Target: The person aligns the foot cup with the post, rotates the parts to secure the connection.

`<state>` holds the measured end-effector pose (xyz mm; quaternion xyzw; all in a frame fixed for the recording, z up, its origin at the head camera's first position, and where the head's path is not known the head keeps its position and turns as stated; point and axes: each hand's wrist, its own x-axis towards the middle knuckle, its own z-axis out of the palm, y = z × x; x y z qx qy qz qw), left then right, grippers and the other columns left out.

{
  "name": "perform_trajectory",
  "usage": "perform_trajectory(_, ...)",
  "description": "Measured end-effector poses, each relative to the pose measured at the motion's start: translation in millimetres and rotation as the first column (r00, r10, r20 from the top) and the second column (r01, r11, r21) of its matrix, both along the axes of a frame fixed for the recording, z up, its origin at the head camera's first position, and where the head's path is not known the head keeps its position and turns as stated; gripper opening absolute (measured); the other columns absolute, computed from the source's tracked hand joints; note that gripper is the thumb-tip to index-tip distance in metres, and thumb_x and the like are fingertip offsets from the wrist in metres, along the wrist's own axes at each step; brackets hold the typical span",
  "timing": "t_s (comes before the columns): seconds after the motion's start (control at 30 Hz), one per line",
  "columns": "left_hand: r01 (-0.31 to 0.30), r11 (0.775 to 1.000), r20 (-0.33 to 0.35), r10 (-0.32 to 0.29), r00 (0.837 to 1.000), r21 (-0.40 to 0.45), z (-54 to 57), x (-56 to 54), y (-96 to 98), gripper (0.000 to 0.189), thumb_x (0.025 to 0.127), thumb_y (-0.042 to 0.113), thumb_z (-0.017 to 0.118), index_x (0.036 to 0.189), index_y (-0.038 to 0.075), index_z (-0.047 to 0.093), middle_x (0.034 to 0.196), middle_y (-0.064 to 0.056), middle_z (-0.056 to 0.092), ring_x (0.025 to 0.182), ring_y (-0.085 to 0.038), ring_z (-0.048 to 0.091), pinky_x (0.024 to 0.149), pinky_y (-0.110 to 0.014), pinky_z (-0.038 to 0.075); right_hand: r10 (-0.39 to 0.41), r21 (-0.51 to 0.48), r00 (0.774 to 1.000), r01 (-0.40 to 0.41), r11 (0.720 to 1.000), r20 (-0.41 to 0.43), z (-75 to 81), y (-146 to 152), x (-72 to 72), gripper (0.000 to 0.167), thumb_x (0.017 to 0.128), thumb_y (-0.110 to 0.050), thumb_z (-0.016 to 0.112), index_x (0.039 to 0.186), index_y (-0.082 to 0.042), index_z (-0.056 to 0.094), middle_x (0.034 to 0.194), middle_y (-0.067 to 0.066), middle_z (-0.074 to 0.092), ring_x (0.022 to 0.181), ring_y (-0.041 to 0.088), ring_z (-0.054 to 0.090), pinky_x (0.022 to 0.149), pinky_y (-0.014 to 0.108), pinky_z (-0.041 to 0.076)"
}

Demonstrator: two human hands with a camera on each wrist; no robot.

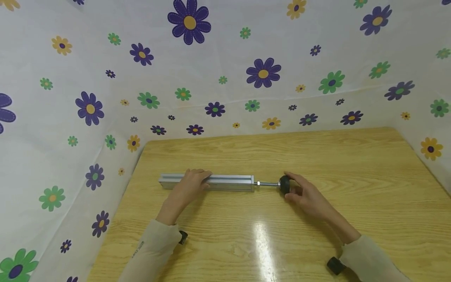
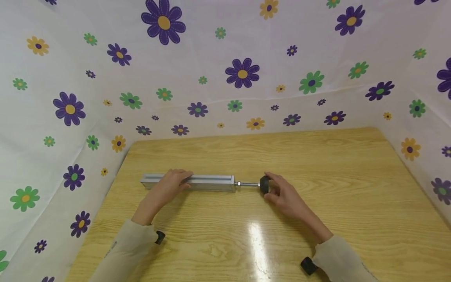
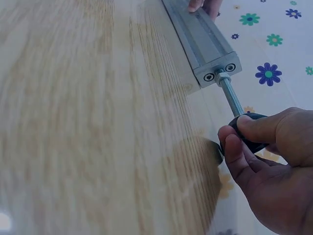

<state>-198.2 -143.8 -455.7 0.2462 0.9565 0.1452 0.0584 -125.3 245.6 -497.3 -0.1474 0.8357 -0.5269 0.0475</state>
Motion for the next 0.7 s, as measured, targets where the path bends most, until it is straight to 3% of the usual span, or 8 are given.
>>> perform_trajectory(0.23, -0.001, 1.0, -0.007, 0.001, 1.0, 0.004, 0.0, 0.1, -1.0, 0.044, 0.099, 0.013, 0.071, 0.14, 0.002, 0.063, 0.138, -0.018, 0.063, 0.132, -0.039, 0.056, 0.119, -0.065, 0.027, 0.019, -0.041, 1.0, -0.018, 0.999, 0.022, 1.2, 0.1, -1.4, 0.057, 0.102, 0.004, 0.06, 0.153, 0.006, 0.035, 0.148, 0.038, 0.042, 0.12, 0.048, 0.061, 0.081, 0.026, 0.06)
perform_trajectory(0.37, 0.001, 1.0, -0.012, -0.001, 1.0, 0.014, -1.2, 0.0, -1.4, 0.043, 0.099, 0.013, 0.071, 0.139, 0.002, 0.063, 0.137, -0.018, 0.064, 0.131, -0.039, 0.057, 0.119, -0.065, 0.028, 0.017, -0.014, 1.0, -0.017, 1.0, 0.007, 0.3, 0.3, -2.4, 0.058, 0.103, 0.003, 0.059, 0.154, 0.009, 0.034, 0.149, 0.037, 0.042, 0.117, 0.045, 0.063, 0.077, 0.025, 0.059)
perform_trajectory(0.5, -0.001, 1.0, -0.006, 0.001, 1.0, 0.018, -1.6, 0.5, -1.6, 0.042, 0.099, 0.013, 0.071, 0.139, 0.002, 0.064, 0.136, -0.018, 0.064, 0.13, -0.039, 0.057, 0.119, -0.065, 0.029, 0.032, -0.009, 0.999, -0.032, 0.999, 0.006, -2.0, 1.5, -3.0, 0.064, 0.098, 0.011, 0.061, 0.155, 0.011, 0.031, 0.151, 0.038, 0.04, 0.113, 0.041, 0.064, 0.08, 0.021, 0.058)
perform_trajectory(0.7, 0.005, 1.0, -0.007, -0.005, 1.0, 0.018, 0.1, 0.4, -0.9, 0.042, 0.099, 0.013, 0.071, 0.139, 0.002, 0.064, 0.136, -0.019, 0.064, 0.13, -0.04, 0.057, 0.118, -0.065, 0.029, 0.065, -0.073, 0.997, -0.063, 0.995, 0.032, -3.8, 3.9, -2.6, 0.067, 0.101, 0.01, 0.057, 0.159, 0.008, 0.023, 0.151, 0.041, 0.037, 0.118, 0.051, 0.061, 0.077, 0.024, 0.059)
